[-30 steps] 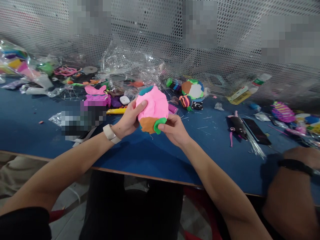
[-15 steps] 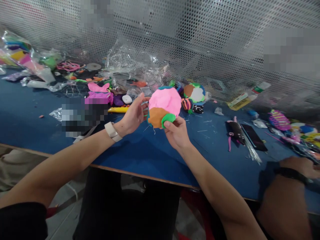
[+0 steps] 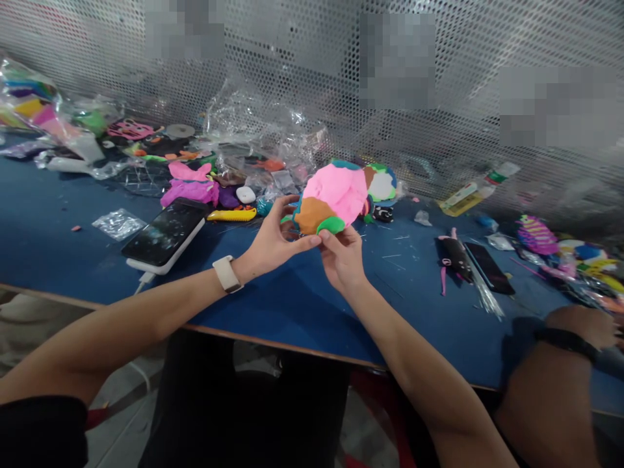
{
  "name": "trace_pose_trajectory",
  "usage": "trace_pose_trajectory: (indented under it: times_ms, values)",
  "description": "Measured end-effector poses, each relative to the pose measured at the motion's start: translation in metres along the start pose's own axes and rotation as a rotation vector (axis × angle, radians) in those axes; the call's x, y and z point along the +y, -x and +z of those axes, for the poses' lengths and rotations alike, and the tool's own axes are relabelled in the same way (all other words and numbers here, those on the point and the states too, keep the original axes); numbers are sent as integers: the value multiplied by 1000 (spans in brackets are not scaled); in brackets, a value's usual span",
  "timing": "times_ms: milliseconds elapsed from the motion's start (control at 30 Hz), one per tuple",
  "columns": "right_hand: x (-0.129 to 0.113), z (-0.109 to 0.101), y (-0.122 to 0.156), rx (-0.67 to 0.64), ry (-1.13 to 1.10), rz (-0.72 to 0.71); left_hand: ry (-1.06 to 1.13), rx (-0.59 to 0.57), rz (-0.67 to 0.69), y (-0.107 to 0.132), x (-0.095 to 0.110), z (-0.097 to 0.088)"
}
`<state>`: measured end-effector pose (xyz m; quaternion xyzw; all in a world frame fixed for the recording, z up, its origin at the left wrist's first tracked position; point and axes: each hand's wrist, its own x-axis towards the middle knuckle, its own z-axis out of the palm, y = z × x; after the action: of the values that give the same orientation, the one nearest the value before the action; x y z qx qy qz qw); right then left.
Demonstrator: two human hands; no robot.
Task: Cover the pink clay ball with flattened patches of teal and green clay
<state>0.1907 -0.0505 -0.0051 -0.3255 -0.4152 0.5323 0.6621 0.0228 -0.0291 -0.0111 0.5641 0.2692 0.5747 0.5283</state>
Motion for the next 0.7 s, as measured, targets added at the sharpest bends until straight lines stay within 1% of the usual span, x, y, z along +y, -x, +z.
trace_pose_trajectory:
  times_ms: [133,267,367,500,633,700]
  values:
    - [0,0,1,5,-2,-14,-35,19,41,-1,0,0]
    - [1,0,-1,21,-4,-43,-115,19,71,-4,-5,-3]
    - [2,-1,-2,5,-2,-66,-94,1,62,-6,-9,-4]
    - [3,-4,-2,-54,44,-97,43,-35,-31,-6,-9,-3]
    - [7,-6,-2,-87,90,-104,199,28,-148,-6,-3,-1]
    - [8,-6,-2,-95,97,-96,302,37,-224,-6,0,-1]
